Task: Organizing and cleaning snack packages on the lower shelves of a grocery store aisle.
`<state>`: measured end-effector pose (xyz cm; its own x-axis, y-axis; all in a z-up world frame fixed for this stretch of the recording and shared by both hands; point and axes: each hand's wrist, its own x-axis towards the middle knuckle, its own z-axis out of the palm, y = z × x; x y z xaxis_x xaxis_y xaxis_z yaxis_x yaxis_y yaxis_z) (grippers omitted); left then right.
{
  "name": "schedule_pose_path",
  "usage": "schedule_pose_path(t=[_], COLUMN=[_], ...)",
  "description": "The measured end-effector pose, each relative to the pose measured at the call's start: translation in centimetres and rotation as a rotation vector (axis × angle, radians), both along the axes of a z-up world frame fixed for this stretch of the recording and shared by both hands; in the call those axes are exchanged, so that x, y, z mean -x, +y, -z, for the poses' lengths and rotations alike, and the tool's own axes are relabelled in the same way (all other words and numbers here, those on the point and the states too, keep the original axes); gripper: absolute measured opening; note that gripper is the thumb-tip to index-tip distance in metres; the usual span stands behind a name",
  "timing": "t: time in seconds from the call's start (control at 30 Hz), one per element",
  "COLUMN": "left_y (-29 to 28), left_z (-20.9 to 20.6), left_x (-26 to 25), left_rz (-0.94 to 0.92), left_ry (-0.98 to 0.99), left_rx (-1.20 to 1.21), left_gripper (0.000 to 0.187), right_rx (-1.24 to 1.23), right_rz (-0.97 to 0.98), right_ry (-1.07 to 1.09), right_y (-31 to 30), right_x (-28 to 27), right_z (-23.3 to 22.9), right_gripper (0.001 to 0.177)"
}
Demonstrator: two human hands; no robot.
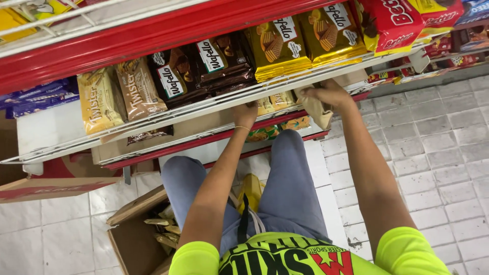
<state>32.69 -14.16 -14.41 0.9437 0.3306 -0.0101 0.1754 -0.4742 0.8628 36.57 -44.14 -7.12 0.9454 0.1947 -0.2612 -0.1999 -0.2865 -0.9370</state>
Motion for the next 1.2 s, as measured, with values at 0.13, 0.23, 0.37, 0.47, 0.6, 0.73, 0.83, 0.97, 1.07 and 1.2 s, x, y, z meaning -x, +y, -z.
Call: schedule_pose_path(t=[0.13,0.23,0.37,0.47,0.6,0.73,0.83,0.97,1.07,1.2], left_y=[-0.5,-0.5,-0.7,-1.2,-1.0,-0.3,1.0,3.7,5.7,9.0], left_z=[-1.0,-0.3,-0.4,-2.8,-2.0,-4.5,-3.8,-5.0,-5.1,-4.6], left_x=[0.1,0.0,0.2,1.0,1.0,2.3,3.3,6.1,8.8,12.4], left_rz=[0.010,-0.011,-0.031,-0.040,-0.024,-0.026,-0.048,0.020,-0.012,-0.101], left_ry=[0.040,0.053,-0.053,0.007,0.016,0.073,-0.253,-0.225,-0.389,-0.404], left_rx=[-0.138,-0.250,-0.238,-0.215,-0.216,-0.082,-0.215,0.025,0.129,0.195], left_gripper=[0.030,0.030,0.039,0.039,0.036,0.035,0.047,0.020,0.017,0.012], right_rx=[0.106,0.119,-0.014,0.012,0.092,0.084,0.195,-0.145,-0.466,-0.971], right_rz=[-0.014,0.029,-0.009,-0.031,-0.037,0.013,0.095,0.278,0.462,0.684], right_ry=[-0.097,-0.166,-0.171,-0.140,-0.132,-0.123,-0.040,-0.129,-0.241,-0.200], right_y=[1.1,1.7,1.5,1.6,1.0,1.5,2.2,2.4,3.3,0.5], right_x=[0.8,1.4,1.2,1.5,1.1,2.4,4.0,5.2,7.1,7.7], right_z=[-2.0,-2.9,-1.6,-1.9,-0.4,-2.1,-3.9,-2.9,-3.2,2.1], right_gripper=[0.075,0.077,0.078,0.068,0.055,0.059,0.061,0.055,0.052,0.042])
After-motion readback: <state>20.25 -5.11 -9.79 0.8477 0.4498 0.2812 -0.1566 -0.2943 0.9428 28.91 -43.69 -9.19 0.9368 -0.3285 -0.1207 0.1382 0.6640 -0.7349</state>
